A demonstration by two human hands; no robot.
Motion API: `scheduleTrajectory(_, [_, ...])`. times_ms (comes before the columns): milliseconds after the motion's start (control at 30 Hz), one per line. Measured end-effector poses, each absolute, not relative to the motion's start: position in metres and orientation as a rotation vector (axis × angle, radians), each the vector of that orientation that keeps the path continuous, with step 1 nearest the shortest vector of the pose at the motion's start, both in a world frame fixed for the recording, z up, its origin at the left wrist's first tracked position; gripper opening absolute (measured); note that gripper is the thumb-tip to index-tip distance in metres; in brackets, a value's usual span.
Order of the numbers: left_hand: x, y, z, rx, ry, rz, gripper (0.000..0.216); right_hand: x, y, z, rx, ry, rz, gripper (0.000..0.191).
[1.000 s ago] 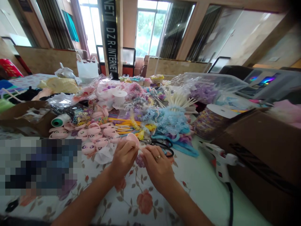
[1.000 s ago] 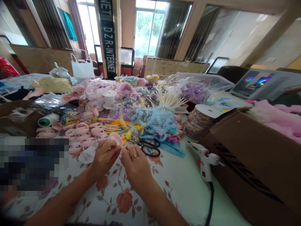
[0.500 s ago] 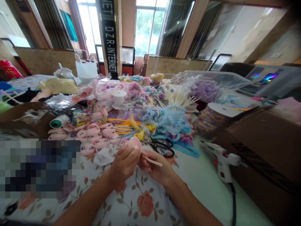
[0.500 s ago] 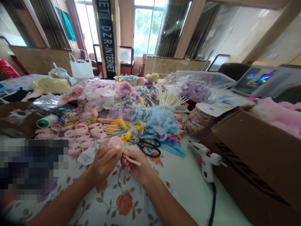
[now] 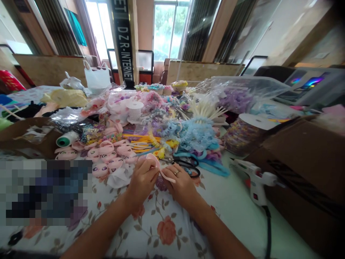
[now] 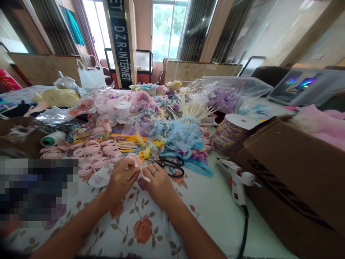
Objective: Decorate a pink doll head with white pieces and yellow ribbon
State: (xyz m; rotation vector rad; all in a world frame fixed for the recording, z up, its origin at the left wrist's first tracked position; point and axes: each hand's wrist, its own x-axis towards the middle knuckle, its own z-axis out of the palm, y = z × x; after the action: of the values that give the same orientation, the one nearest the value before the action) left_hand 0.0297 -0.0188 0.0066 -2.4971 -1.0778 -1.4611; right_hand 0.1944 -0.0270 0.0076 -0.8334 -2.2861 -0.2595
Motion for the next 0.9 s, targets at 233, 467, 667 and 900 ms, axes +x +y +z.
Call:
scheduleTrajectory(233, [0.030,-0.027,0.005,-2.410,-0.971,-1.430,0.013,0.179,-0.039,0.011,-1.145,-1.743,0.553,0.026])
scheduleTrajectory(467, [0.026,-0.026,0.001,-2.302,-0.833,-1.173,0.011,0.162,-0.041,0.009,-1.015,-0.730,1.731,0.025])
scheduleTrajectory(667, [0.027,-0.017,0.006,-2.297,-1.149,-1.414,0.017,0.177,-0.041,0.011,-1.132,-1.805,0.408,0.018])
scheduleTrajectory(900, [0.029,-0.018,0.006,-2.417,-1.034,-1.375,0.017,0.189,-0.037,0.011,-1.015,-2.232,-0.344,0.023])
